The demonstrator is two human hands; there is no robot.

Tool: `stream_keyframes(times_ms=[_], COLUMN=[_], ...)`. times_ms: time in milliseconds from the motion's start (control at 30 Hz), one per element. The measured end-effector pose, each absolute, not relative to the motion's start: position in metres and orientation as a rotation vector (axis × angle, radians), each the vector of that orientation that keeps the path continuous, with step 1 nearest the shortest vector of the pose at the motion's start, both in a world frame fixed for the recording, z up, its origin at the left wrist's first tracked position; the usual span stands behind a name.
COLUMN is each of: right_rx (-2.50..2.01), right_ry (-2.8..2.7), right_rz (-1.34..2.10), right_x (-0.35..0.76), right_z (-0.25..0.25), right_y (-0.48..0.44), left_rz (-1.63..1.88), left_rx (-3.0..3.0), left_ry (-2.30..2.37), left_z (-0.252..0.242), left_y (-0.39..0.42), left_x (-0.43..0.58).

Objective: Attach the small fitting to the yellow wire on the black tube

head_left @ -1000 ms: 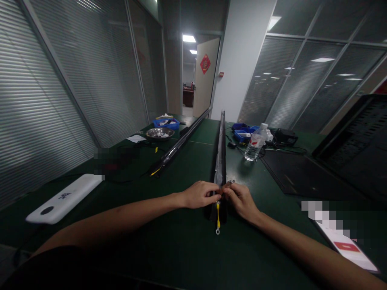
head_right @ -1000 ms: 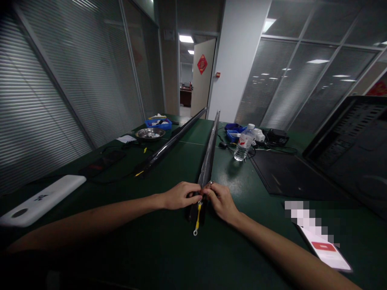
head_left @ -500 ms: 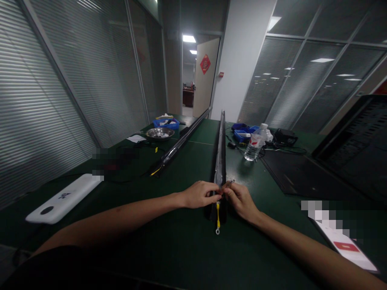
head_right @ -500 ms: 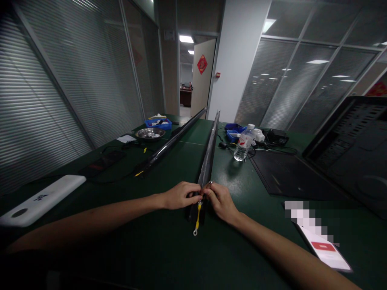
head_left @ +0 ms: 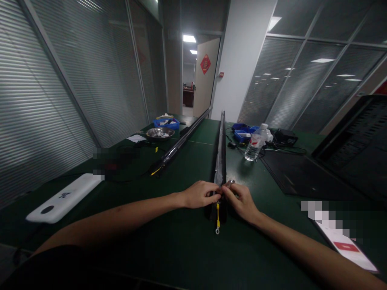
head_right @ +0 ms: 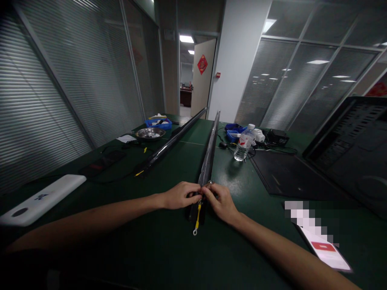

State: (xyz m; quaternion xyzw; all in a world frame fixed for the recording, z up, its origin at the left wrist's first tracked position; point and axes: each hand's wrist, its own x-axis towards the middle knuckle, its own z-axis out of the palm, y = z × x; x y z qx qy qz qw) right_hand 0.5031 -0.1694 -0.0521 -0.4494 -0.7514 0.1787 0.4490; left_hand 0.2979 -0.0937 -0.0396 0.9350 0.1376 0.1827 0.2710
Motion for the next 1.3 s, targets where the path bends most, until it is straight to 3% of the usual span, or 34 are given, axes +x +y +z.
stream_keyframes(times_ms=[1300], right_rx=[-1.096], right_ry=[-1.842], right_rz=[0.471], right_x=[0.5034], right_z=[-0.0498], right_y=[-0.1708], left_rz=[0.494], left_rx=[2.514], left_ry=[0.347], left_z=[-0.039], left_y=[-0.0946], left_x=[0.2973])
